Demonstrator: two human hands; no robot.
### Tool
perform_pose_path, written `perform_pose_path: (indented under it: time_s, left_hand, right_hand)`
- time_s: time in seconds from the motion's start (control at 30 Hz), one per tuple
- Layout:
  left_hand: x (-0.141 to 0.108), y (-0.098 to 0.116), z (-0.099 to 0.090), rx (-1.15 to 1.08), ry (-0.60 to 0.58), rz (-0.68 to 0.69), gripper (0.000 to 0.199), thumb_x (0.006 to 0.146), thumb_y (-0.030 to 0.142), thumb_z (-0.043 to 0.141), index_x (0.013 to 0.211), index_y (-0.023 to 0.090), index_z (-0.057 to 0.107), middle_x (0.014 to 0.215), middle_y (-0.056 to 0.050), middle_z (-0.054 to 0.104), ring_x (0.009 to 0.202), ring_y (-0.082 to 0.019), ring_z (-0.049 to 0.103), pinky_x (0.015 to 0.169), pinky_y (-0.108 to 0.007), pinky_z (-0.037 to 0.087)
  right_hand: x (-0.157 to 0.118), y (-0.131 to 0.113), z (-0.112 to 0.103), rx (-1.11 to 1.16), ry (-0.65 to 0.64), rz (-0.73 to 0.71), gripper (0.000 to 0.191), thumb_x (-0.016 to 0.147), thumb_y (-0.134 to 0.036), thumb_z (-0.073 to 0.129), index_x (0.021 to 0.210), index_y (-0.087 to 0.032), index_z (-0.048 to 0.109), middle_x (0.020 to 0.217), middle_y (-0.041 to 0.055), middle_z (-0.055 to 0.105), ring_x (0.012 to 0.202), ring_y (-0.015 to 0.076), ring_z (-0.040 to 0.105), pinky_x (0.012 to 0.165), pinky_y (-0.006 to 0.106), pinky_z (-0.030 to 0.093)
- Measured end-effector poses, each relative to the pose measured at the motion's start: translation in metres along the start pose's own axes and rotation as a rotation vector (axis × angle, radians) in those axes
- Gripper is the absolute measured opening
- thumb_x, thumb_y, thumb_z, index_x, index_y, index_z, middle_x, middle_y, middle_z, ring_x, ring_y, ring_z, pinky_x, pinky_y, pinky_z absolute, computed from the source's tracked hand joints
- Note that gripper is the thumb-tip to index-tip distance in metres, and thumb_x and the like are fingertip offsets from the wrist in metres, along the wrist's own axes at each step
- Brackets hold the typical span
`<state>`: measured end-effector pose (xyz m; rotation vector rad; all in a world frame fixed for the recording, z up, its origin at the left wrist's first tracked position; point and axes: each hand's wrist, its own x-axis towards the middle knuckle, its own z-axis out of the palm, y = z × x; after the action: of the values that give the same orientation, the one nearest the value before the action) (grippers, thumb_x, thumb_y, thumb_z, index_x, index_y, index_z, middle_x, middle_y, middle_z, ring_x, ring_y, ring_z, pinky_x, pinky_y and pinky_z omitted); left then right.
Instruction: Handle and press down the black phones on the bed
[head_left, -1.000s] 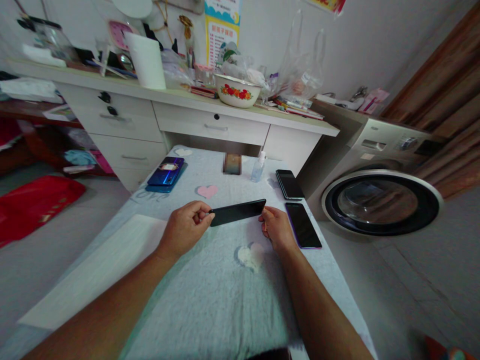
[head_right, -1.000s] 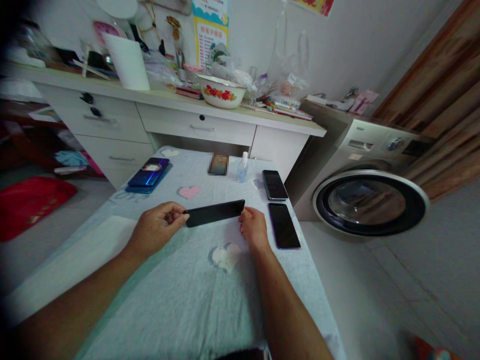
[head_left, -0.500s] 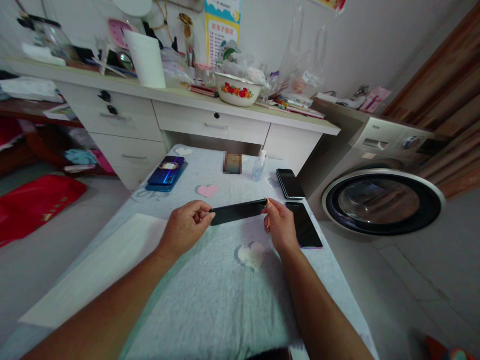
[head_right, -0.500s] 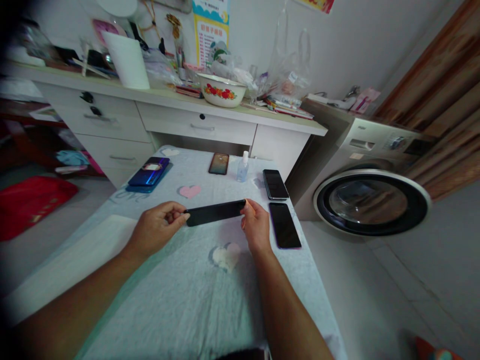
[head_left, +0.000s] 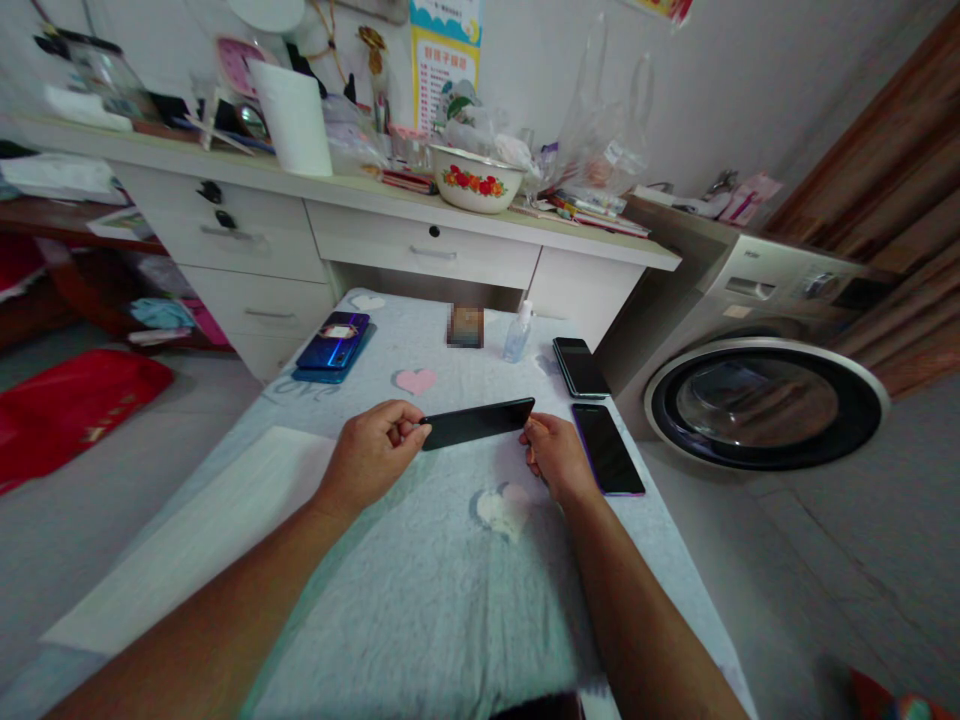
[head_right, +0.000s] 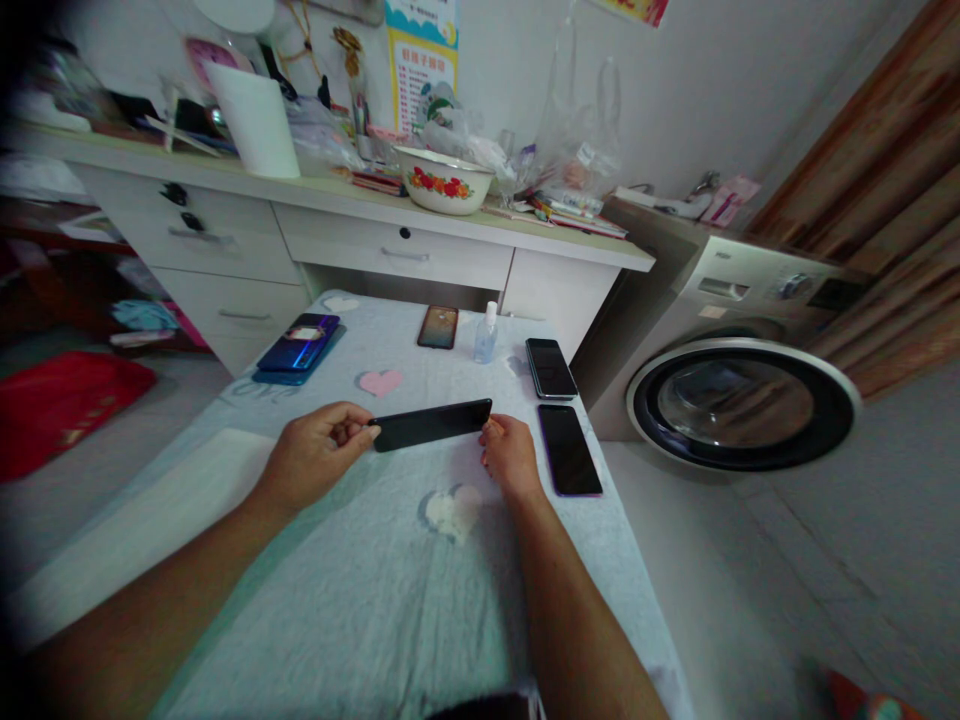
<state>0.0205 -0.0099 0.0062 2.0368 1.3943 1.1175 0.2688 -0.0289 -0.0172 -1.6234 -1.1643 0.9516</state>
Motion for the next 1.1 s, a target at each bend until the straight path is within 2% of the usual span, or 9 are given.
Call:
perform_pose_path:
  time_s: [0.2,0.33,0.47,0.73,0.97,1.1]
  left_hand:
    - [0.0,-0.001,0.0,-0.003,-0.005,0.012,0.012,0.078,0.031,0.061,0.079,0.019,0.062,0.06,0.005,0.054,0.053,-0.01,0.052,0.052,-0.022,0.04]
    - [0.0,-0.002,0.001,-0.002,-0.001,0.015,0.012,0.078,0.031,0.061,0.08,0.019,0.062,0.06,0.005,0.054,0.052,-0.01,0.052,0.051,-0.022,0.04]
    - [0.0,-0.002,0.001,-0.01,-0.005,0.01,0.012,0.078,0.031,0.06,0.08,0.019,0.061,0.06,0.005,0.054,0.052,-0.01,0.051,0.051,-0.022,0.04]
    - [0.0,-0.001,0.0,-0.02,-0.005,0.008,0.012,0.079,0.031,0.06,0.081,0.019,0.062,0.061,0.005,0.055,0.053,-0.01,0.052,0.052,-0.022,0.04]
    - [0.0,0.0,0.0,-0.019,-0.011,0.015,0.011,0.08,0.031,0.06,0.08,0.02,0.062,0.064,0.004,0.057,0.056,-0.011,0.053,0.054,-0.023,0.041]
    - [0.0,0.002,0.0,-0.034,-0.01,0.015,0.011,0.08,0.031,0.059,0.079,0.02,0.062,0.064,0.004,0.058,0.055,-0.011,0.053,0.053,-0.023,0.04]
  right_hand:
    - [-0.005,-0.014,0.0,0.276,0.045,-0.047,0.031,0.076,-0.044,0.057,0.085,-0.015,0.063,0.066,-0.0026,0.055,0.038,0.0051,0.038,0.033,0.019,0.026]
    - [-0.008,-0.022,0.001,0.343,0.092,-0.091,0.035,0.077,-0.043,0.058,0.096,-0.014,0.063,0.07,-0.0015,0.056,0.04,0.005,0.039,0.034,0.018,0.029]
    - [-0.006,-0.017,0.002,0.284,0.081,-0.111,0.033,0.079,-0.043,0.056,0.092,-0.014,0.063,0.069,-0.0015,0.055,0.039,0.0049,0.039,0.033,0.018,0.027]
    - [0.0,0.001,0.003,0.104,0.031,-0.054,0.03,0.081,-0.043,0.051,0.082,-0.016,0.063,0.067,-0.001,0.057,0.038,0.007,0.042,0.033,0.02,0.027]
    - [0.001,-0.001,0.003,0.1,0.062,-0.088,0.031,0.081,-0.039,0.051,0.094,-0.016,0.066,0.066,-0.0012,0.057,0.04,0.0082,0.043,0.037,0.021,0.031]
    - [0.001,-0.003,0.004,0.106,0.092,-0.139,0.029,0.082,-0.038,0.051,0.092,-0.017,0.067,0.065,-0.0008,0.058,0.042,0.0094,0.043,0.039,0.022,0.031]
